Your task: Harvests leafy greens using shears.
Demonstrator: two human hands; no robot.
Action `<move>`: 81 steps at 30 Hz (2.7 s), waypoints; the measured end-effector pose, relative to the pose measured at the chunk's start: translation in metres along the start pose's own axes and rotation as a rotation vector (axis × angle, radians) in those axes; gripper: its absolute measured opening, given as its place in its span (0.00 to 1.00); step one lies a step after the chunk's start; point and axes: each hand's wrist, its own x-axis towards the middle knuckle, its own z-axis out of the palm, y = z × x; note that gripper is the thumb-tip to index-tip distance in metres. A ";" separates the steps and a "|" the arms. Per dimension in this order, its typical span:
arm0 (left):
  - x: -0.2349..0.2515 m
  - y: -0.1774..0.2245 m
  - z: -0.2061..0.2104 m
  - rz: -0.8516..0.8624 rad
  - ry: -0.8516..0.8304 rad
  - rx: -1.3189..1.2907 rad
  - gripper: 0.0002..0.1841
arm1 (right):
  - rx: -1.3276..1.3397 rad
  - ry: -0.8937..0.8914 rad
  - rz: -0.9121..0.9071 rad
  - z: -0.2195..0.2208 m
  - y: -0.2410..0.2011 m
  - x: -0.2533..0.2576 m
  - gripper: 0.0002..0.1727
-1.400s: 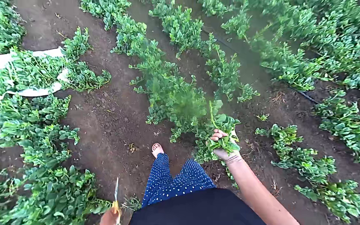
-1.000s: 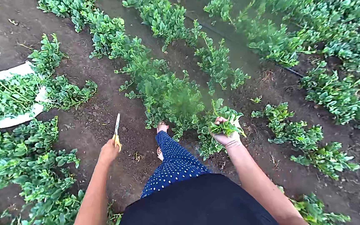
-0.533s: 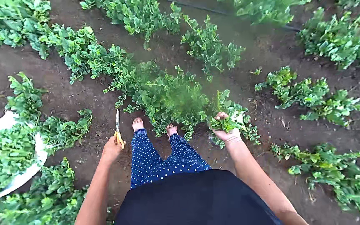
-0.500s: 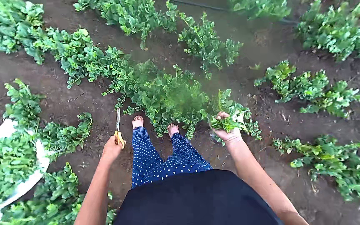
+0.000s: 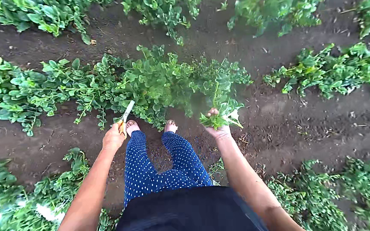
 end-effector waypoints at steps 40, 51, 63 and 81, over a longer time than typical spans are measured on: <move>0.332 0.133 0.336 1.568 0.158 -0.332 0.07 | -0.730 -0.222 0.011 -0.239 0.215 0.288 0.12; 0.318 0.057 0.292 1.292 -0.091 -0.169 0.13 | -0.675 -0.162 0.494 -0.227 0.227 0.310 0.11; 0.333 0.010 0.249 -0.122 -0.702 -0.488 0.13 | -0.584 -0.238 0.421 -0.246 0.232 0.297 0.08; 0.352 0.014 0.254 -0.223 -0.919 -0.778 0.20 | -0.594 -0.320 0.394 -0.245 0.242 0.290 0.07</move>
